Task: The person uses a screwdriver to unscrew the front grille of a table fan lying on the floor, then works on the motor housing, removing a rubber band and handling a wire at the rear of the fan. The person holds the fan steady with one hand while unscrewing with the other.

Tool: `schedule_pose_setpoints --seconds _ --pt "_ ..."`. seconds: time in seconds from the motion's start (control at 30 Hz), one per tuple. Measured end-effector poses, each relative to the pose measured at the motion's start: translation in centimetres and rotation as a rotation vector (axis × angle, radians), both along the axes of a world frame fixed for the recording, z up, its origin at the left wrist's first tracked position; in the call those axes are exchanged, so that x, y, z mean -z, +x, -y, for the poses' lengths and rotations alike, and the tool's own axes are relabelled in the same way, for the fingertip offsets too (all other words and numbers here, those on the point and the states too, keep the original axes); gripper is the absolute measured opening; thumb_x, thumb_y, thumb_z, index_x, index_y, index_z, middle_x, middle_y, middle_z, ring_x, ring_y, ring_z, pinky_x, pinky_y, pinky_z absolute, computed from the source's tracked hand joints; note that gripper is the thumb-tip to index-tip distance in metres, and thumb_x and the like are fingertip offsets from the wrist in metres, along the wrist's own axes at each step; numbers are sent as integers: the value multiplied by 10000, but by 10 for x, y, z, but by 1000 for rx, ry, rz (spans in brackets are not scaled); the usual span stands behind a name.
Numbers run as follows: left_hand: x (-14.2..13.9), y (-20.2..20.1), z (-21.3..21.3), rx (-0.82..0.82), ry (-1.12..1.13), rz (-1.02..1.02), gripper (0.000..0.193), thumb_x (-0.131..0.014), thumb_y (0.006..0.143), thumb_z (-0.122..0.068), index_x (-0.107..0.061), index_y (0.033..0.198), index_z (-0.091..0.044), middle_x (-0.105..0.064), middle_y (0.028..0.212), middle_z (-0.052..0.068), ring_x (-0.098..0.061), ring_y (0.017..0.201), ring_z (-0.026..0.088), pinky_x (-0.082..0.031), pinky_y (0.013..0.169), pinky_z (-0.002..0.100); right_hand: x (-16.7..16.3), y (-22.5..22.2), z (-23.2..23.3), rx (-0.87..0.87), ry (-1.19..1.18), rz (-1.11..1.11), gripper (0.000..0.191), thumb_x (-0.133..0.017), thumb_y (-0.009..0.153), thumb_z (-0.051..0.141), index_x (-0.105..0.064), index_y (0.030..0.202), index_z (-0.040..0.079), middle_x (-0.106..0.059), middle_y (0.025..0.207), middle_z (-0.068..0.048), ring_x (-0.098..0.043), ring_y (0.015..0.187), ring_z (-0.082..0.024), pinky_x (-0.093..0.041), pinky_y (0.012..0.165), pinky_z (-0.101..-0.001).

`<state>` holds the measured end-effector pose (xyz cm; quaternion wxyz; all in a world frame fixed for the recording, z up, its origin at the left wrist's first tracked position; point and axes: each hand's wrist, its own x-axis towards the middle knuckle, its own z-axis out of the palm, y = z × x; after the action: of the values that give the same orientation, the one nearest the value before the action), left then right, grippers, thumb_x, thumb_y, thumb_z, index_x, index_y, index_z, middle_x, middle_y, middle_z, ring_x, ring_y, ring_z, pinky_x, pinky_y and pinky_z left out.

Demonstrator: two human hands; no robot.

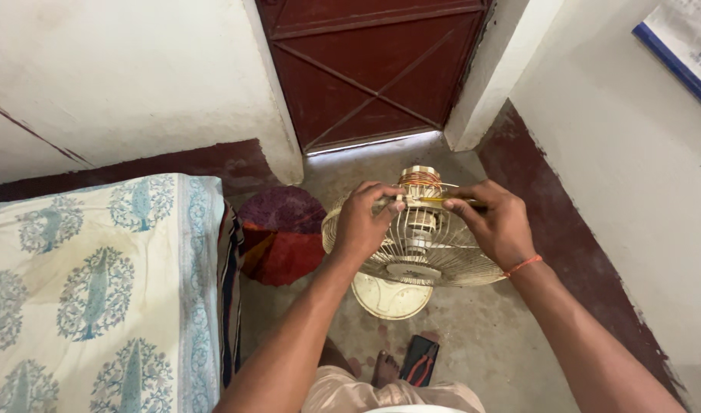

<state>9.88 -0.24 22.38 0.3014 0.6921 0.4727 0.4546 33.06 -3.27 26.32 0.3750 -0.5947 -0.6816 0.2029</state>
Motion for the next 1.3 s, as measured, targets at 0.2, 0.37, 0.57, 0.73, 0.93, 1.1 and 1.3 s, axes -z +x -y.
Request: schedule_pose_setpoints --seconds 0.2,0.37,0.57,0.73,0.93,1.1,1.3 --pt "-1 -2 1 0 -14 10 241 -792 859 -175 -780 1098 -142 -722 1101 69 -700 1028 226 -535 917 372 -1 1 -3 -77 -20 -112 415 -809 855 276 -653 1159 41 -713 988 -76 -722 893 -187 -587 774 -314" --pt "-1 1 0 13 -48 18 237 -790 864 -169 -771 1099 -145 -710 1110 58 -704 1011 211 -543 900 364 -4 0 -4 -27 58 0 317 -828 848 251 -746 1080 51 -678 1019 -98 -723 884 -205 -582 750 -335" --pt "-2 -2 0 6 -18 10 236 -793 860 -157 -776 1094 -132 -709 1079 67 -699 999 218 -541 892 374 -3 -8 -2 21 38 28 332 -839 846 240 -743 1100 49 -635 988 -90 -658 792 -198 -545 695 -336" --pt "-2 -2 -1 5 -31 6 234 -787 867 -178 -773 1097 -133 -704 1086 67 -690 1017 220 -539 891 373 -7 -10 0 -24 160 35 310 -826 843 224 -758 1097 61 -599 1053 -84 -609 787 -162 -526 662 -315" --pt "-3 0 0 11 -63 4 227 -781 869 -187 -776 1091 -139 -706 1107 61 -688 1035 218 -547 888 370 -12 -13 1 55 120 102 301 -854 841 246 -800 1102 108 -587 995 -74 -567 710 -148 -506 634 -317" --pt "-3 0 -1 -5 -84 -40 218 -785 878 -205 -781 1086 -143 -704 1110 61 -675 1046 219 -539 885 376 -15 -14 1 6 94 53 289 -836 850 225 -772 1092 80 -586 1009 -67 -553 712 -148 -503 635 -311" --pt "0 2 -3 5 -71 -14 222 -772 874 -208 -772 1088 -147 -709 1139 56 -680 1073 213 -552 904 375 -16 -14 2 43 105 78 296 -848 825 228 -774 1075 88 -623 983 -63 -577 686 -152 -507 616 -327"
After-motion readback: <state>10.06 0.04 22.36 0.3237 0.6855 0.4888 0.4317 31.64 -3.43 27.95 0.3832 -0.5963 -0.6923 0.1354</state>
